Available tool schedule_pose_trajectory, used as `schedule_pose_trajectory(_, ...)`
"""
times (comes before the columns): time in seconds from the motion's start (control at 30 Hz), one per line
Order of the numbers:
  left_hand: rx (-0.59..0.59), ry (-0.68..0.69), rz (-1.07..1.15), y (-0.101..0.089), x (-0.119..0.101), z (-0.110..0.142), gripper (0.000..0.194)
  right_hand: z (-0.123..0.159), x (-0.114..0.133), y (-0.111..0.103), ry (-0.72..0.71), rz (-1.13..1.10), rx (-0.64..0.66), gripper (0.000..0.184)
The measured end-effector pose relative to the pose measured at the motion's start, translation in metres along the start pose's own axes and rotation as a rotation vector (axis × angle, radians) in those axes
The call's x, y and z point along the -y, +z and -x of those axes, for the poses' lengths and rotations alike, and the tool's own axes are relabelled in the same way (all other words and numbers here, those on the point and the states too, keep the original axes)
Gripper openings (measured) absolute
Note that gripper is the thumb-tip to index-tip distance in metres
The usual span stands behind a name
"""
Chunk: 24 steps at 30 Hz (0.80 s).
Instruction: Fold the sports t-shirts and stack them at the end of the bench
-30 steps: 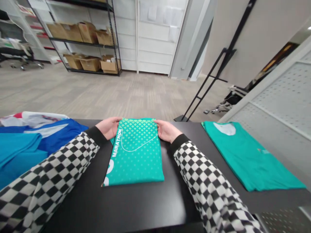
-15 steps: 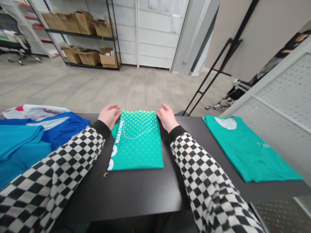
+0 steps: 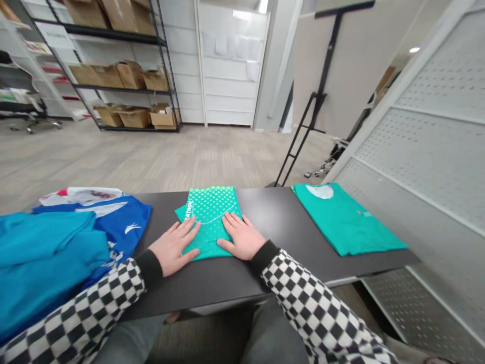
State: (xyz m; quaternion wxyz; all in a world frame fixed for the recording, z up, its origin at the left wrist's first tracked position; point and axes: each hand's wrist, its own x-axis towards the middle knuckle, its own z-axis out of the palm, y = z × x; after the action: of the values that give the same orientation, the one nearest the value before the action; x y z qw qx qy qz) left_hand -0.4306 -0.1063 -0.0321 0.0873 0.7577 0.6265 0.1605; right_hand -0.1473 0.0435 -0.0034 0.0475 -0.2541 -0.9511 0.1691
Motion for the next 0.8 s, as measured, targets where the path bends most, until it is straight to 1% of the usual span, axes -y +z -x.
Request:
schedule_pose_trajectory(0.07,0.008,0.042,-0.097,-0.002,-0.002,0.016,0.083,0.020,0.009,-0.001,0.016,0.008,-0.020,0.093)
schedule_pose_trajectory(0.17,0.024,0.140,-0.188,0.000,-0.010,0.046,0.078,0.060,0.030,0.002,-0.033,0.012,-0.019,0.096)
schedule_pose_trajectory(0.27,-0.001,0.192,-0.232,0.008,-0.021,0.079,0.086,0.099,0.049,0.014,-0.052,0.026,-0.012,0.104)
schedule_pose_trajectory(0.33,-0.021,0.219,-0.249,0.013,-0.031,0.098,0.091,0.120,0.058,0.025,-0.056,0.052,-0.019,0.108)
schedule_pose_trajectory(0.37,-0.036,0.228,-0.255,0.015,-0.035,0.107,0.088,0.128,0.060,0.030,-0.054,0.067,-0.028,0.105)
schedule_pose_trajectory(0.4,-0.056,0.235,-0.257,0.017,-0.039,0.114,0.081,0.136,0.063,0.036,-0.047,0.079,-0.042,0.097)
schedule_pose_trajectory(0.5,-0.123,0.255,-0.213,0.021,-0.043,0.129,0.058,0.154,0.069,0.050,-0.018,0.075,-0.105,0.070)
schedule_pose_trajectory(0.6,-0.157,0.278,-0.102,0.017,-0.043,0.138,0.048,0.167,0.078,0.054,-0.023,0.008,-0.181,0.055)
schedule_pose_trajectory(0.7,-0.179,0.281,0.056,0.002,-0.049,0.149,0.046,0.178,0.094,0.045,-0.071,-0.094,-0.252,0.050)
schedule_pose_trajectory(0.8,-0.228,0.252,0.231,-0.022,-0.063,0.172,0.047,0.195,0.117,0.021,-0.177,-0.244,-0.247,0.045)
